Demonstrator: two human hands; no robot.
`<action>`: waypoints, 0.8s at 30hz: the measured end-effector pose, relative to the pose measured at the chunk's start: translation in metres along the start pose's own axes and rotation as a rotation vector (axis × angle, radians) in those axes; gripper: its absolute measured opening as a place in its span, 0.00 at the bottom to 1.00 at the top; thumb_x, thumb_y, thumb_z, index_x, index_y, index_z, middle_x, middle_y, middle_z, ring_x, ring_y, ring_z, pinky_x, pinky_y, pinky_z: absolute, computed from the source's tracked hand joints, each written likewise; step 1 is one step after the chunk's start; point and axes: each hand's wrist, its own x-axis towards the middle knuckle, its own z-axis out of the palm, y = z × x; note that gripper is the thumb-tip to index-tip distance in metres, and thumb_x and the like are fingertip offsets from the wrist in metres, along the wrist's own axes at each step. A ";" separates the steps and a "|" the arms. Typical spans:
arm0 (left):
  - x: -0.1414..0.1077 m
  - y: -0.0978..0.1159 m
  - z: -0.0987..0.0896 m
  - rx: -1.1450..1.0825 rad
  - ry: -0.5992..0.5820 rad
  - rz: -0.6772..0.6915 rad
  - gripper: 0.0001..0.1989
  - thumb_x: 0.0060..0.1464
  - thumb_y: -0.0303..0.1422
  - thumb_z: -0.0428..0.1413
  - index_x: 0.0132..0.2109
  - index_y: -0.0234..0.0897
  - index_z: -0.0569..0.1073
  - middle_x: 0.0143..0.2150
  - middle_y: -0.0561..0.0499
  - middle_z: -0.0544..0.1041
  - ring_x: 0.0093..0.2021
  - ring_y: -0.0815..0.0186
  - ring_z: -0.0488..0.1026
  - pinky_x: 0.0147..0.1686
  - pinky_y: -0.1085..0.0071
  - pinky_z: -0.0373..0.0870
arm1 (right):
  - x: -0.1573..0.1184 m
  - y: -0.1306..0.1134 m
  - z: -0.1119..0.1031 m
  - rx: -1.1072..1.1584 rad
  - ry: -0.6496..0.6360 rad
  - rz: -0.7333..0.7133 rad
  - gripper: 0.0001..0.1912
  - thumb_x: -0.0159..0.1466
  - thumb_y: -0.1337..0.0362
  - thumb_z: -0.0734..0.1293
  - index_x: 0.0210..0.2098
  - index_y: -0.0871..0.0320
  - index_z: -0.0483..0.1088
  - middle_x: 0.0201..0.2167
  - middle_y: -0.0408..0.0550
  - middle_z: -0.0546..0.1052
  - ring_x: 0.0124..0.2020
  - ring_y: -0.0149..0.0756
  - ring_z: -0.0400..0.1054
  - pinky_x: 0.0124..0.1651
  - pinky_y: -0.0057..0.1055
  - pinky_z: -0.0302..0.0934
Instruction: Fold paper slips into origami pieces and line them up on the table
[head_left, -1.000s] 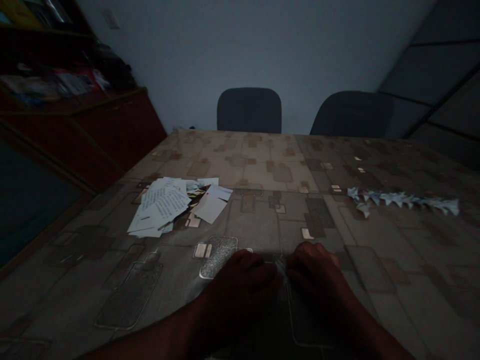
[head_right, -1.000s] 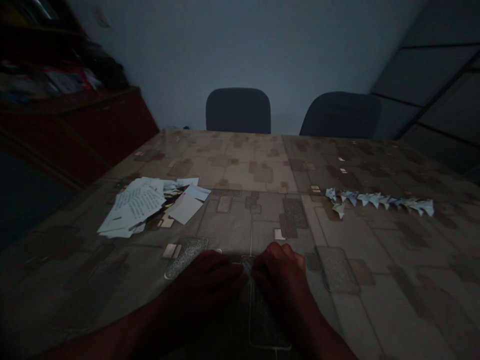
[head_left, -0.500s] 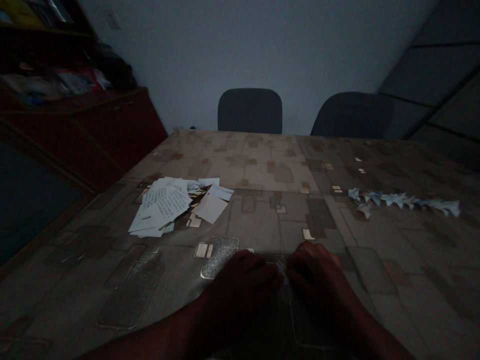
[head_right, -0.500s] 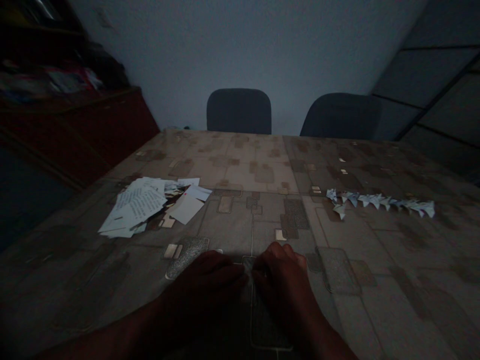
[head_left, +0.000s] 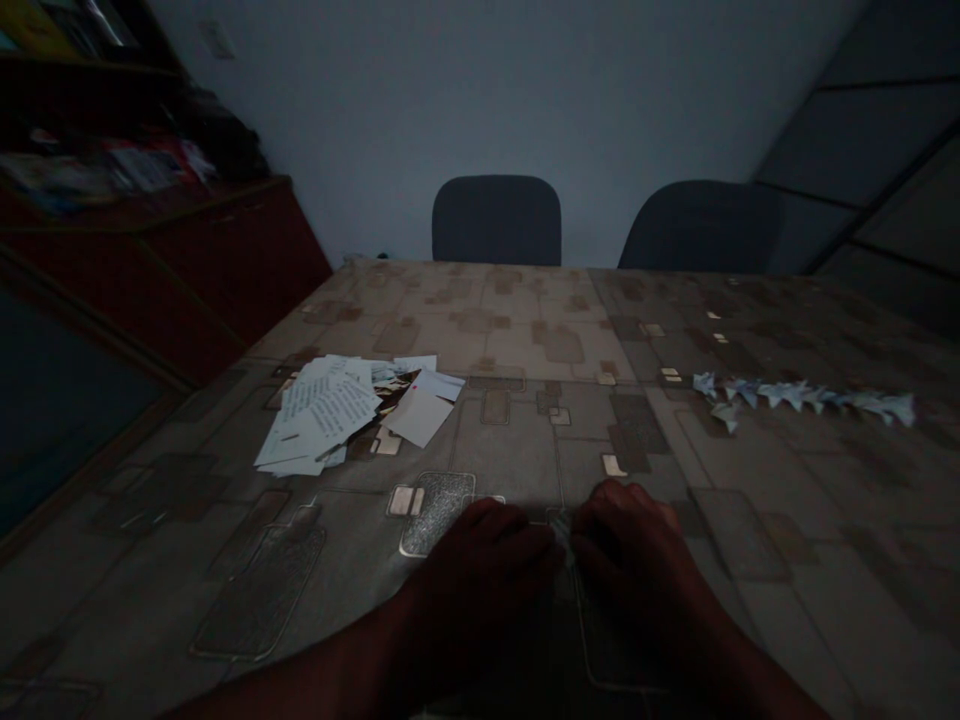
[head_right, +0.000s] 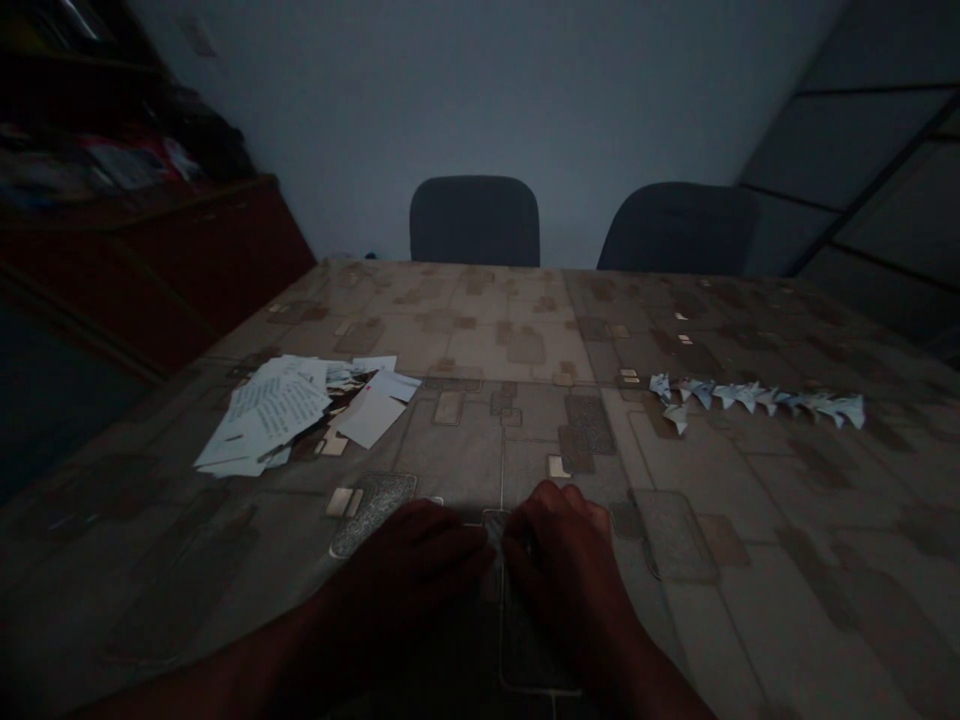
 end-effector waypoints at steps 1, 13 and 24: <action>0.000 0.000 0.000 0.001 0.005 0.001 0.11 0.65 0.29 0.47 0.52 0.35 0.68 0.45 0.46 0.74 0.42 0.60 0.67 0.41 0.60 0.66 | 0.000 0.000 0.000 -0.001 0.002 0.001 0.05 0.57 0.69 0.64 0.25 0.55 0.67 0.27 0.45 0.70 0.31 0.40 0.64 0.35 0.37 0.53; 0.002 0.000 -0.002 -0.001 -0.036 0.000 0.11 0.64 0.28 0.48 0.53 0.34 0.67 0.45 0.47 0.73 0.41 0.60 0.66 0.41 0.59 0.65 | 0.002 -0.002 0.001 -0.050 -0.011 -0.009 0.05 0.58 0.70 0.64 0.26 0.55 0.67 0.27 0.46 0.70 0.32 0.41 0.63 0.36 0.39 0.53; 0.003 0.001 -0.002 0.041 0.004 0.017 0.08 0.64 0.29 0.50 0.49 0.34 0.68 0.42 0.48 0.72 0.40 0.62 0.67 0.41 0.62 0.65 | 0.000 0.005 0.003 0.028 0.001 0.010 0.07 0.57 0.73 0.63 0.28 0.54 0.64 0.29 0.44 0.70 0.34 0.40 0.64 0.37 0.37 0.53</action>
